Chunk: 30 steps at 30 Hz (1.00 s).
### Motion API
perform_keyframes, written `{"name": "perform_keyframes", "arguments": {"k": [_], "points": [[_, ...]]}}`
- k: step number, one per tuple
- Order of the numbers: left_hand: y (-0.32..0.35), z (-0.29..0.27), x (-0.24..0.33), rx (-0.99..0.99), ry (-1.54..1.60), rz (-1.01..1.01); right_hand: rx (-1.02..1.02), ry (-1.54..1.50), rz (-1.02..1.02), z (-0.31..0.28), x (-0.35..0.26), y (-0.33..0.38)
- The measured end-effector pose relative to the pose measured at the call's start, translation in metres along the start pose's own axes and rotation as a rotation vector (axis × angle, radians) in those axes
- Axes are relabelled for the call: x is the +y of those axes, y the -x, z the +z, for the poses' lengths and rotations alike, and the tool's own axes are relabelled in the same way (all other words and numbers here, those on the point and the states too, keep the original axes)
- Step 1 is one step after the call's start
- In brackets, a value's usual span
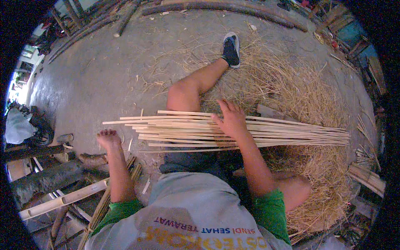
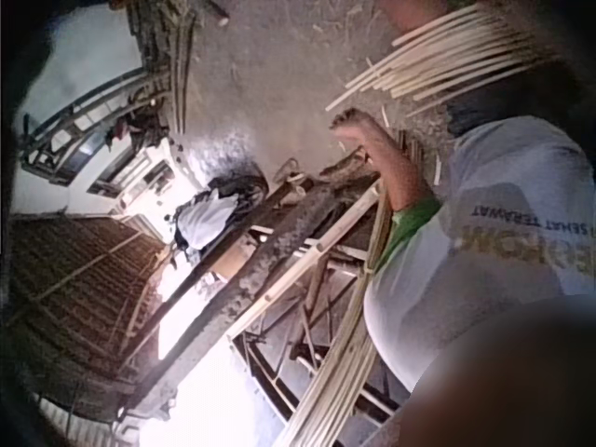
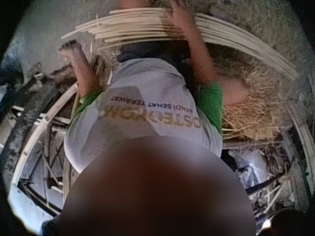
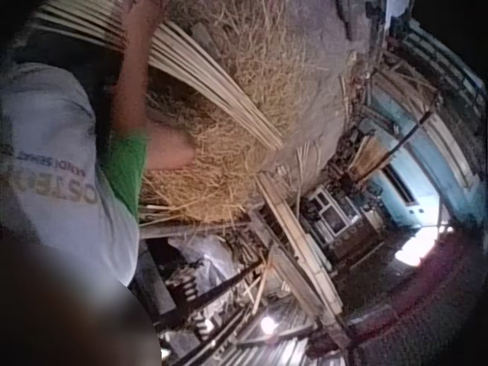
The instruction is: The person sits on the floor and gathers thin bamboo strips, aligning them into a neat bundle. They then tie the bundle together using a thin strip of material.
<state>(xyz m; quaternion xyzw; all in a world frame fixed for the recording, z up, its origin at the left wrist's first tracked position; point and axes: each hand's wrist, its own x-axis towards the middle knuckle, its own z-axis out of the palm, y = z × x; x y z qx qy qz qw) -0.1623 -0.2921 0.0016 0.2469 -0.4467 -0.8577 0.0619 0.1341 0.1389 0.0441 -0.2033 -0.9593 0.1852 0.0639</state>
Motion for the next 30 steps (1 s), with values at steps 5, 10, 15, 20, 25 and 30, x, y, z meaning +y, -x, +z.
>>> {"name": "perform_keyframes", "arguments": {"k": [5,10,15,20,25,30], "points": [[0.038,0.063,0.052,0.011,-0.065,0.285,-0.471,-0.388,-0.014,0.003,0.018,-0.042],[0.1,0.108,0.054,-0.441,-0.149,0.169,-0.432,-0.594,-0.062,-0.005,0.016,-0.055],[0.139,0.136,0.015,-0.85,-0.943,0.349,-0.108,-0.165,-0.062,-0.005,0.002,-0.049],[0.152,0.149,-0.025,-1.219,-1.364,0.959,0.196,-0.208,0.116,-0.001,0.009,-0.036],[0.154,0.142,-0.049,-1.299,-1.831,0.923,-0.112,-0.071,0.02,0.006,0.002,-0.011],[0.148,0.139,-0.056,-1.327,-1.999,0.649,0.032,-0.177,-0.014,0.03,-0.026,-0.004]]}}
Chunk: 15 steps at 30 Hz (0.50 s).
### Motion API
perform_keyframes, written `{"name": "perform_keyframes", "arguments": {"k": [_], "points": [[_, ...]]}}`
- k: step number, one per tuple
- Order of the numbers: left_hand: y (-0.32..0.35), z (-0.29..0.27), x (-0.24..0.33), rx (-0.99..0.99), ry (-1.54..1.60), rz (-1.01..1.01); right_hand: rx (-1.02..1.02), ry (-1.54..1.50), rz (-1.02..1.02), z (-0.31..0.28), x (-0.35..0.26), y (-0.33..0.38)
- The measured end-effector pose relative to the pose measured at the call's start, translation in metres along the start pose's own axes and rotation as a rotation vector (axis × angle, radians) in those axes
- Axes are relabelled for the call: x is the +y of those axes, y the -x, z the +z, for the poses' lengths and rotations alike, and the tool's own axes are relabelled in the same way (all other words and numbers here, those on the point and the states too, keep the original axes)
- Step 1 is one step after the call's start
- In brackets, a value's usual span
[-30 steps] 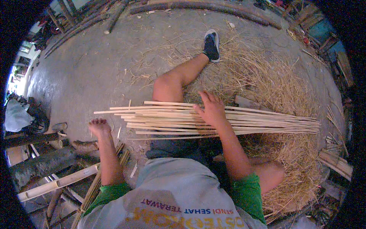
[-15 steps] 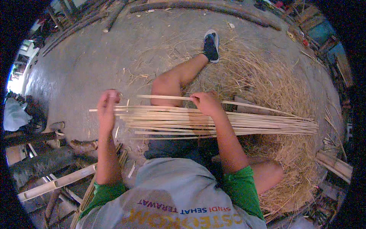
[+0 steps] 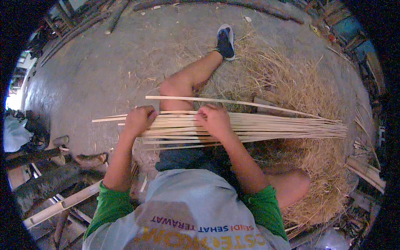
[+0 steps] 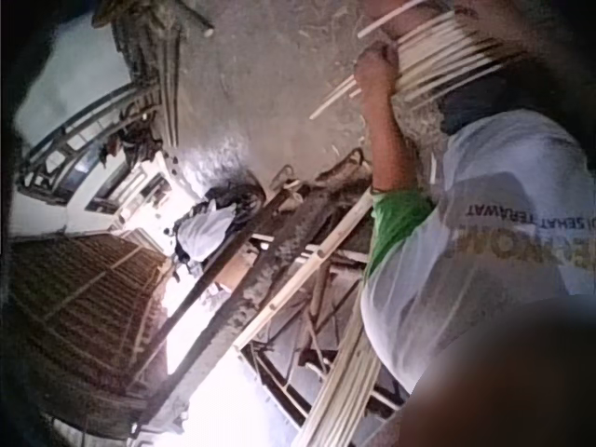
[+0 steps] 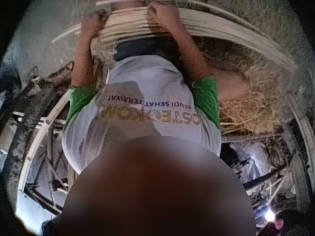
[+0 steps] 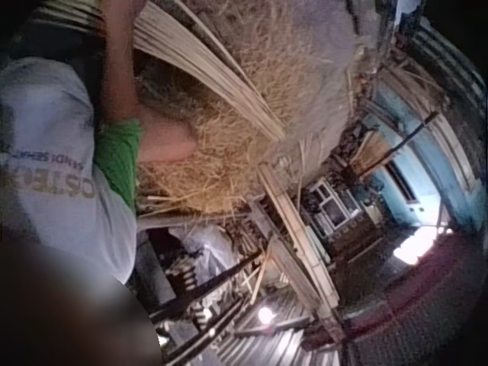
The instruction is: The person sits on the floor and gathers thin bamboo strips, aligning them into a neat bundle. They then tie the bundle together using a thin strip of material.
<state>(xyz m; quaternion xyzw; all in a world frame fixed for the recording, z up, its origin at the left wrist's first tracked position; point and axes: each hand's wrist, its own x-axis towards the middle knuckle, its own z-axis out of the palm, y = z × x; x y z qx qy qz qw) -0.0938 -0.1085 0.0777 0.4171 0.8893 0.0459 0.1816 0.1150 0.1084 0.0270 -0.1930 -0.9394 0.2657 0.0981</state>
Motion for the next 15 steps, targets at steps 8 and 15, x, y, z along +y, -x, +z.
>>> {"name": "perform_keyframes", "arguments": {"k": [8,15], "points": [[0.0,0.006,-0.001,-0.011,0.072,0.023,0.322,-0.524,0.404,0.018,0.014,-0.01],[0.003,0.007,0.013,0.277,0.065,0.217,0.42,-0.488,0.511,-0.001,0.054,-0.02]]}}
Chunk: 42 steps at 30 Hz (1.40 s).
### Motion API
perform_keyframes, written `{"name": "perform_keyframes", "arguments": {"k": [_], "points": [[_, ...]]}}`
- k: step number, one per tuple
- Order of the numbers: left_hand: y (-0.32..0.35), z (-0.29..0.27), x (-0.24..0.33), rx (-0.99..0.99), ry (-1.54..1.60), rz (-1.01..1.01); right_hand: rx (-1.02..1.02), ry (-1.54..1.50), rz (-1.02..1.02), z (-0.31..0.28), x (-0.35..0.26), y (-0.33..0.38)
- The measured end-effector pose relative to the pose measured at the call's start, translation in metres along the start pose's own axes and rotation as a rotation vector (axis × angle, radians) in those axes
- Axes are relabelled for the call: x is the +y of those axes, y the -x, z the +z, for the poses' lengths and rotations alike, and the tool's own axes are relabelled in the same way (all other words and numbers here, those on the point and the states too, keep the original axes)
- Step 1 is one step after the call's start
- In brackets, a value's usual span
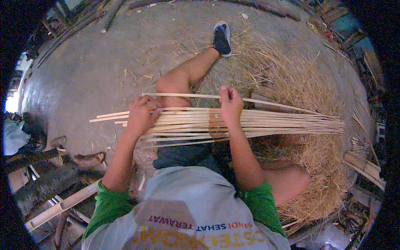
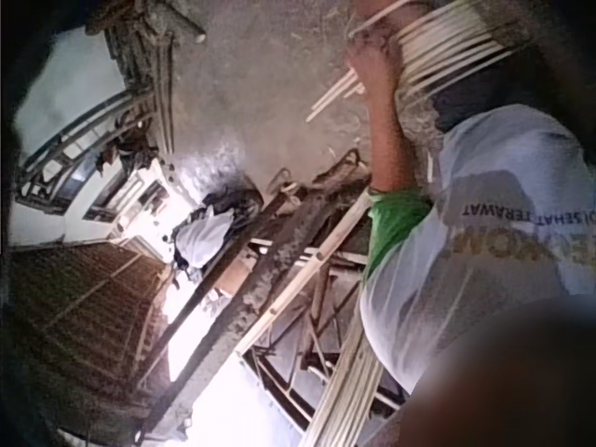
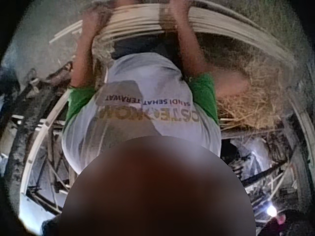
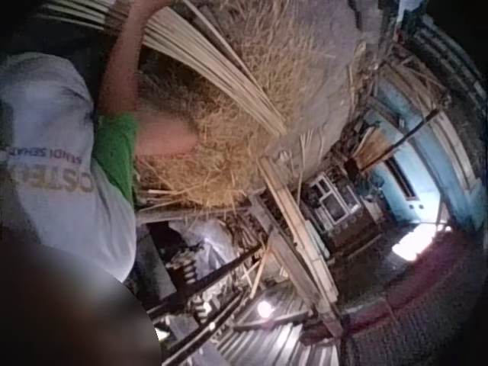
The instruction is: The person sits on the floor and gathers thin bamboo strips, aligning them into a neat bundle. They then tie the bundle together using a thin strip of material.
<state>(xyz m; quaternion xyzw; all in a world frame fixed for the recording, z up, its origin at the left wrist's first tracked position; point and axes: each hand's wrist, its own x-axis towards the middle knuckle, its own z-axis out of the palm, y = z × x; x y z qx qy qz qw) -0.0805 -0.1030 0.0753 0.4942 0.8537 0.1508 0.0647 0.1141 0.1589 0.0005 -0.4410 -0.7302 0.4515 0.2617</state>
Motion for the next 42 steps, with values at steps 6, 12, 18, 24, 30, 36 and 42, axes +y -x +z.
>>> {"name": "perform_keyframes", "arguments": {"k": [6,12,18,24,30,36,42], "points": [[-0.001,0.019,0.027,0.016,-0.011,0.147,-0.353,0.3,-0.276,0.011,-0.01,0.028],[0.007,0.037,0.036,0.039,0.098,0.169,-0.214,0.243,-0.255,0.03,-0.011,0.039],[0.009,0.042,0.036,0.06,0.094,0.149,-0.235,0.223,-0.376,0.017,-0.011,0.029],[0.006,0.042,0.033,0.061,0.131,0.162,-0.271,0.088,-0.147,0.008,-0.019,0.029],[0.006,0.033,0.037,-0.013,0.094,0.128,-0.541,0.203,-0.278,-0.038,-0.005,0.022],[-0.01,0.023,0.032,-0.107,0.083,0.174,-0.586,0.432,-0.34,-0.064,-0.001,0.038],[-0.008,0.034,0.05,-0.049,0.037,0.207,-0.486,0.504,-0.264,-0.059,-0.006,0.042]]}}
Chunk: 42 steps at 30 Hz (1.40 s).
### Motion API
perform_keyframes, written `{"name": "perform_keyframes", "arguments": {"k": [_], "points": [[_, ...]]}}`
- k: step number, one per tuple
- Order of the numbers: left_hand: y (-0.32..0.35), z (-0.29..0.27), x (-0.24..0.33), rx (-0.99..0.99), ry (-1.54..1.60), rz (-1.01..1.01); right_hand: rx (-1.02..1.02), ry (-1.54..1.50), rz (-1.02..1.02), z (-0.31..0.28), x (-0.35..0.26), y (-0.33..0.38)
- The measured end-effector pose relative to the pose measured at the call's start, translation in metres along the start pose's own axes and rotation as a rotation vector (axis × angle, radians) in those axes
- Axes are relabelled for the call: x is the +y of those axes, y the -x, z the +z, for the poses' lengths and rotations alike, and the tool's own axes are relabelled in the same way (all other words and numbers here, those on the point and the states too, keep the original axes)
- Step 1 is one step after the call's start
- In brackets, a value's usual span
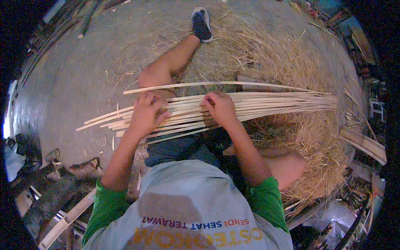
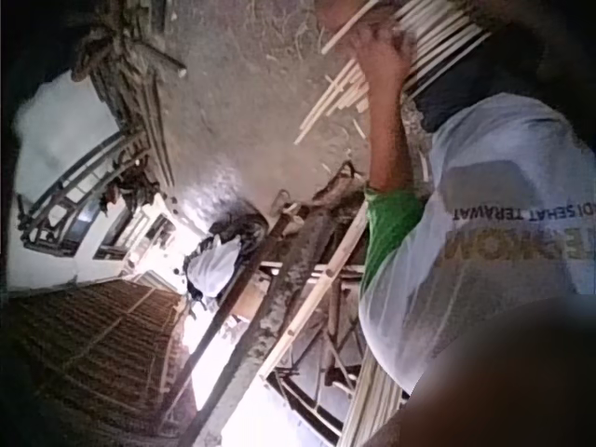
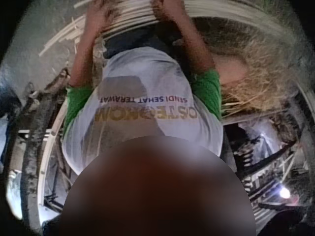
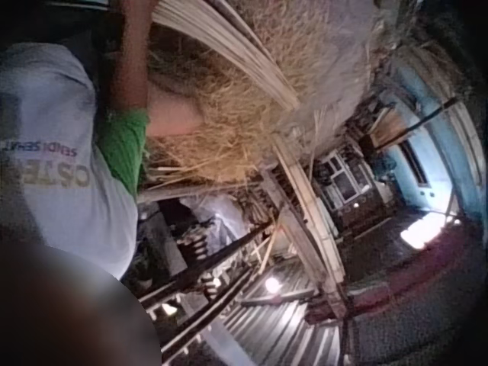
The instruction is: The person sits on the floor and gathers thin bamboo strips, aligning them into a neat bundle. They then tie the bundle together using a thin strip of material.
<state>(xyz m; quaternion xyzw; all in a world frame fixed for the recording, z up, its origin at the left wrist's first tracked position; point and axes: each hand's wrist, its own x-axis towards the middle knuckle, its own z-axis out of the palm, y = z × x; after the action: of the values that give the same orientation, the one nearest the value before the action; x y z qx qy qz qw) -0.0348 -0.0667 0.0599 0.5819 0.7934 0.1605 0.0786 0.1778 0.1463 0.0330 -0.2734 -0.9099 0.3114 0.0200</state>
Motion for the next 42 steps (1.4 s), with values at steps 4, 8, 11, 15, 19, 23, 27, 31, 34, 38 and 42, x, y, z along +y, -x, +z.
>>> {"name": "perform_keyframes", "arguments": {"k": [4,8,11,15,19,23,27,31,34,38,42], "points": [[0.001,0.004,0.006,-0.07,-0.038,0.134,-0.047,-0.054,-0.079,0.008,-0.014,0.006],[-0.004,0.004,0.0,-0.076,-0.041,0.065,-0.107,0.031,-0.241,0.014,-0.027,0.011],[-0.002,0.0,0.0,-0.109,-0.004,0.058,-0.041,0.015,-0.201,0.015,-0.031,0.01],[0.005,-0.009,0.003,-0.053,0.041,0.028,0.201,0.119,-0.169,0.025,-0.04,0.011],[0.011,-0.018,-0.002,-0.142,0.029,0.0,0.018,0.09,-0.308,0.037,-0.046,0.02],[0.019,-0.024,-0.008,-0.189,0.118,0.06,0.087,0.142,-0.419,0.045,-0.05,0.029],[0.024,-0.025,-0.003,-0.226,0.08,0.061,0.089,0.202,-0.375,0.047,-0.053,0.029],[0.026,-0.022,0.001,-0.229,0.035,0.04,0.004,0.124,-0.374,0.045,-0.051,0.028],[0.027,-0.019,-0.003,-0.214,0.093,0.066,-0.042,0.137,-0.315,0.045,-0.051,0.03],[0.033,-0.013,-0.002,-0.141,0.03,0.113,0.076,0.188,-0.305,0.045,-0.057,0.034],[0.039,-0.011,-0.006,0.004,0.112,0.065,-0.098,0.102,-0.234,0.044,-0.058,0.032]]}}
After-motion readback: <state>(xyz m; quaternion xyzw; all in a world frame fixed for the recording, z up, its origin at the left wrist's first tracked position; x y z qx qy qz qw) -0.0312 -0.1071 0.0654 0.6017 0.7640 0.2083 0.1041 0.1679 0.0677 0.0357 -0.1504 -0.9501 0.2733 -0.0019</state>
